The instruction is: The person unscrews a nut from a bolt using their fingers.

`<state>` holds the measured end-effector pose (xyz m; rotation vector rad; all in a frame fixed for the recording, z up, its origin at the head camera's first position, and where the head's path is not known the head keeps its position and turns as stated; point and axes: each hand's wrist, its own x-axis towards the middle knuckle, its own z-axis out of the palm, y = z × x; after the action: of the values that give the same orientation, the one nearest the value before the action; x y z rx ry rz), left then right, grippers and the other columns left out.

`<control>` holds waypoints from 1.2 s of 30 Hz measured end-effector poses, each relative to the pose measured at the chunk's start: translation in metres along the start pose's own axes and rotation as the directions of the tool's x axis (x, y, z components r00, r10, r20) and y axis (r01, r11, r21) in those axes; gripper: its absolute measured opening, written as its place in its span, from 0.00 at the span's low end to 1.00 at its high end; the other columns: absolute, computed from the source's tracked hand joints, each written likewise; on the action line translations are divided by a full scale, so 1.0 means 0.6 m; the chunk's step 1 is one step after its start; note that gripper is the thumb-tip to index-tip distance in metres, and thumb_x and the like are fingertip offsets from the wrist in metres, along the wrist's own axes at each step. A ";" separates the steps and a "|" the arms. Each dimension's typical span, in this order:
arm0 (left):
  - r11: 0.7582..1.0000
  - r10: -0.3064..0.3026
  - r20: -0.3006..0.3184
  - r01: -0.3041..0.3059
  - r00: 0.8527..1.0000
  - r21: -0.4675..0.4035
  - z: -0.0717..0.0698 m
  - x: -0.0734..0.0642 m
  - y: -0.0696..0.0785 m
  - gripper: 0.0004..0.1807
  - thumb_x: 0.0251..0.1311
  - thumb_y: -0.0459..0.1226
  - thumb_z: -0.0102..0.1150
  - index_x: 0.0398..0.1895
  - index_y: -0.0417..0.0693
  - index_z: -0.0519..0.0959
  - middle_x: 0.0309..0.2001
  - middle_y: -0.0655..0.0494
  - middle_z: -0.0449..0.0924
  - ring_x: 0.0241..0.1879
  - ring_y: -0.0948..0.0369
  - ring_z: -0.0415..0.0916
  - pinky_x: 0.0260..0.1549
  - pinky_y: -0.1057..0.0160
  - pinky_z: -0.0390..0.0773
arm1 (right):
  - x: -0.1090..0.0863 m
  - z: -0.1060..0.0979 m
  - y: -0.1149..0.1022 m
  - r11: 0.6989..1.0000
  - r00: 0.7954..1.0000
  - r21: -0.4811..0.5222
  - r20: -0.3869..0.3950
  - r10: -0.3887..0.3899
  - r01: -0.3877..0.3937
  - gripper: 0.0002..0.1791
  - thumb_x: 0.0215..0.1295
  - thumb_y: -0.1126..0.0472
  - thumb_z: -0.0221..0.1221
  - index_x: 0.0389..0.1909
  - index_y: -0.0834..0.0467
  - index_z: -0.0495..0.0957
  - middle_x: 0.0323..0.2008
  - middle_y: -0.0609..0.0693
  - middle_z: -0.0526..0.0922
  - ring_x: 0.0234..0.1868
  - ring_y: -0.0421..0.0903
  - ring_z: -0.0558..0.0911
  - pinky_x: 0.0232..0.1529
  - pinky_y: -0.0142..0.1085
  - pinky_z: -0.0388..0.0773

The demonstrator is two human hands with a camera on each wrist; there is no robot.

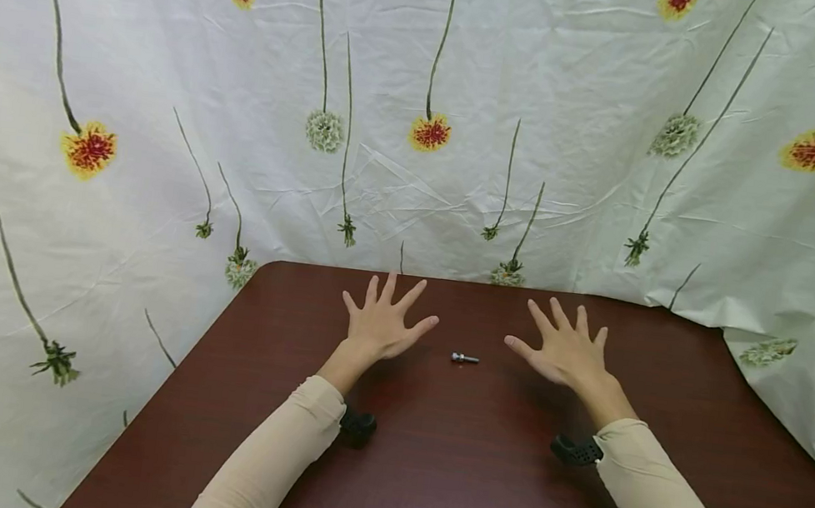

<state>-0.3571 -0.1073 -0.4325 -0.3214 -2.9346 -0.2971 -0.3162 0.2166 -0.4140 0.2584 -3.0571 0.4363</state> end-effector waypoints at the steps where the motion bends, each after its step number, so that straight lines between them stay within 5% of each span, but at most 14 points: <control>1: 1.000 0.000 0.000 0.000 1.000 -0.004 0.000 0.000 0.000 0.45 0.62 0.80 0.28 0.82 0.84 0.45 0.84 0.52 0.35 0.81 0.43 0.32 0.63 0.21 0.30 | 0.000 0.000 0.000 1.000 1.000 0.001 0.000 0.000 0.000 0.56 0.65 0.16 0.40 0.85 0.46 0.47 0.82 0.62 0.43 0.77 0.75 0.35 0.63 0.78 0.27; 14: 0.999 0.043 -0.018 -0.043 0.999 -0.023 0.002 0.003 -0.002 0.45 0.64 0.78 0.31 0.83 0.79 0.50 0.84 0.50 0.41 0.81 0.44 0.36 0.66 0.24 0.32 | 0.004 0.005 0.001 0.999 1.000 0.038 -0.011 -0.022 0.022 0.53 0.68 0.20 0.43 0.84 0.47 0.49 0.81 0.63 0.46 0.77 0.75 0.39 0.64 0.78 0.30; 20: 0.980 0.138 -0.013 -0.138 0.990 -0.142 0.008 0.008 0.000 0.43 0.68 0.73 0.40 0.81 0.68 0.61 0.80 0.48 0.53 0.79 0.46 0.46 0.68 0.27 0.44 | 0.011 0.010 -0.003 0.984 0.990 0.115 -0.067 -0.128 0.135 0.42 0.74 0.37 0.57 0.81 0.52 0.59 0.78 0.63 0.57 0.77 0.72 0.50 0.64 0.78 0.40; 23: 0.947 0.207 -0.008 -0.202 0.978 -0.251 0.014 0.011 0.000 0.40 0.71 0.68 0.47 0.78 0.59 0.66 0.77 0.47 0.61 0.75 0.47 0.57 0.67 0.33 0.57 | 0.015 0.015 -0.009 0.969 0.974 0.139 -0.122 -0.189 0.205 0.36 0.74 0.44 0.61 0.76 0.56 0.67 0.74 0.64 0.65 0.75 0.69 0.59 0.63 0.78 0.46; 27: 0.866 0.280 0.000 -0.252 0.960 -0.432 0.023 0.014 0.001 0.34 0.72 0.55 0.60 0.72 0.46 0.72 0.70 0.46 0.71 0.70 0.47 0.66 0.64 0.42 0.67 | 0.022 0.028 -0.015 0.937 0.950 0.194 -0.175 -0.257 0.290 0.28 0.74 0.51 0.64 0.67 0.63 0.75 0.68 0.65 0.73 0.70 0.65 0.69 0.65 0.70 0.59; 30: 0.818 0.295 0.021 -0.241 0.955 -0.522 0.030 0.016 0.006 0.29 0.69 0.49 0.67 0.67 0.42 0.77 0.67 0.47 0.74 0.69 0.48 0.68 0.64 0.46 0.69 | 0.027 0.038 -0.020 0.913 0.941 0.248 -0.187 -0.283 0.324 0.24 0.73 0.54 0.65 0.62 0.65 0.79 0.63 0.64 0.77 0.66 0.64 0.73 0.64 0.62 0.67; 36: 0.776 0.285 0.093 -0.173 0.954 -0.607 0.038 0.016 0.026 0.23 0.63 0.43 0.74 0.58 0.42 0.83 0.60 0.48 0.79 0.62 0.49 0.74 0.59 0.46 0.73 | 0.033 0.059 -0.032 0.891 0.956 0.347 -0.145 -0.257 0.292 0.21 0.71 0.56 0.67 0.58 0.64 0.82 0.59 0.61 0.80 0.63 0.63 0.76 0.61 0.59 0.71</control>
<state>-0.3662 -0.0859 -0.4497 -0.8245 -2.8407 -1.2166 -0.3334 0.1853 -0.4415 0.6543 -2.7622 0.9630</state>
